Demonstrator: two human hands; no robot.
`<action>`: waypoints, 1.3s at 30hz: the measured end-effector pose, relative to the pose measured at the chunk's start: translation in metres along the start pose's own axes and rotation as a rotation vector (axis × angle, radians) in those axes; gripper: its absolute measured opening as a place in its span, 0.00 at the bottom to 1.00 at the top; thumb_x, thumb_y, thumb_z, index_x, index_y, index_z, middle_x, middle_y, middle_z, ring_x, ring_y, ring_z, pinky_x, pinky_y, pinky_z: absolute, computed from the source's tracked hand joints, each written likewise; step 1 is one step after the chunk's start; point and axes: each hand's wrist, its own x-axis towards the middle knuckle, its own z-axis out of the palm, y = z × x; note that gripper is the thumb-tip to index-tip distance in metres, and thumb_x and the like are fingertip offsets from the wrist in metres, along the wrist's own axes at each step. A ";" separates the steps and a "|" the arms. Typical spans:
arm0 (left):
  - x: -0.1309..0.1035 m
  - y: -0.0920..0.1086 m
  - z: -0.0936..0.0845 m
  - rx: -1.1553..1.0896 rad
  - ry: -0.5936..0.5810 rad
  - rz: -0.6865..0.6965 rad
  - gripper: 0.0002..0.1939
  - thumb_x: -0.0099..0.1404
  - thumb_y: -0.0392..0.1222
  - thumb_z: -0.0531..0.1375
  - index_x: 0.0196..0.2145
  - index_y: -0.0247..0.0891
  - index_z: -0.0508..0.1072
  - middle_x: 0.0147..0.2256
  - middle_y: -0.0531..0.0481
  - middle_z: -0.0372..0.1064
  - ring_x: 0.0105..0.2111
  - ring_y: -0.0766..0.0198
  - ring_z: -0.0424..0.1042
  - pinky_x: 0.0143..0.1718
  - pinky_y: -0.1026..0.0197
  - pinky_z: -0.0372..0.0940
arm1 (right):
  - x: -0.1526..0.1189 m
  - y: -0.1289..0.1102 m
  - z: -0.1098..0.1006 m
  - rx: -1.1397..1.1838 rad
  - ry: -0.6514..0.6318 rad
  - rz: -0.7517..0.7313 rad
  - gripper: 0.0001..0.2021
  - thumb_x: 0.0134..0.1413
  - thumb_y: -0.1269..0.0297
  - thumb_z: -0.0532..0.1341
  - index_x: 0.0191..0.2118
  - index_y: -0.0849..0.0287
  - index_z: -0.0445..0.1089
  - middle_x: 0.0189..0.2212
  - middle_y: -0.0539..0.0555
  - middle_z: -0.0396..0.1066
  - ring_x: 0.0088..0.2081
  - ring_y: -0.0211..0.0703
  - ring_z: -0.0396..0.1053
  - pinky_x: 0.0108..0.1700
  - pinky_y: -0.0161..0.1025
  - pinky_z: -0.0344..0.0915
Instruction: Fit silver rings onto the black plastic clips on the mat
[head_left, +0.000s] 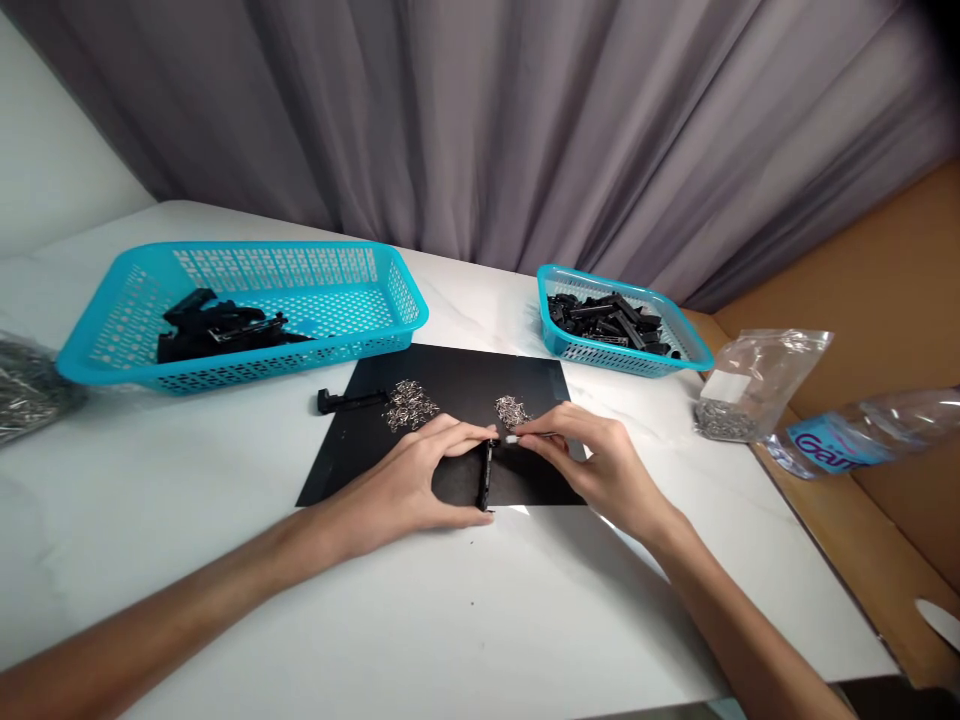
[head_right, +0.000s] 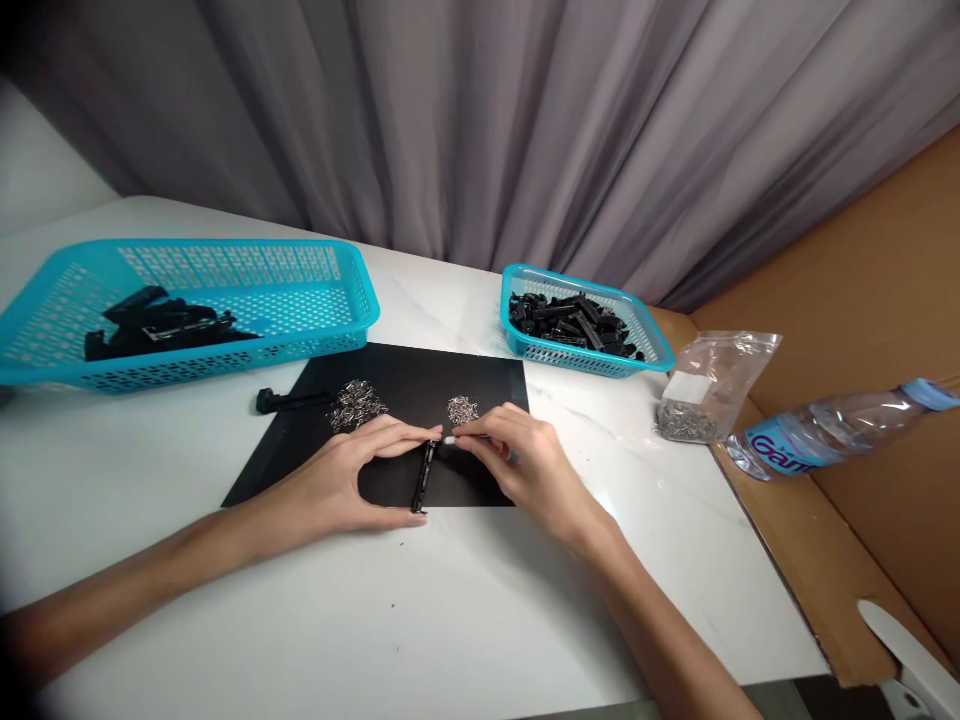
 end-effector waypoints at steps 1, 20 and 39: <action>0.000 -0.001 0.001 0.000 0.002 0.000 0.36 0.56 0.51 0.72 0.61 0.49 0.69 0.55 0.49 0.67 0.58 0.51 0.71 0.63 0.49 0.64 | 0.000 -0.001 0.003 -0.004 0.009 -0.026 0.06 0.65 0.69 0.64 0.44 0.57 0.78 0.32 0.52 0.75 0.31 0.40 0.66 0.33 0.38 0.65; 0.001 -0.001 -0.001 0.067 -0.012 0.032 0.37 0.60 0.54 0.69 0.64 0.48 0.66 0.58 0.49 0.68 0.59 0.50 0.69 0.63 0.47 0.65 | -0.006 0.009 0.027 -0.101 0.017 -0.184 0.10 0.69 0.73 0.57 0.44 0.60 0.76 0.34 0.56 0.76 0.36 0.44 0.68 0.37 0.41 0.69; -0.003 -0.002 0.001 0.053 0.126 0.065 0.33 0.55 0.53 0.71 0.56 0.43 0.71 0.54 0.48 0.72 0.54 0.53 0.75 0.63 0.50 0.69 | -0.002 0.002 0.017 0.083 0.062 0.063 0.07 0.67 0.64 0.61 0.43 0.56 0.77 0.36 0.54 0.77 0.36 0.42 0.73 0.39 0.41 0.70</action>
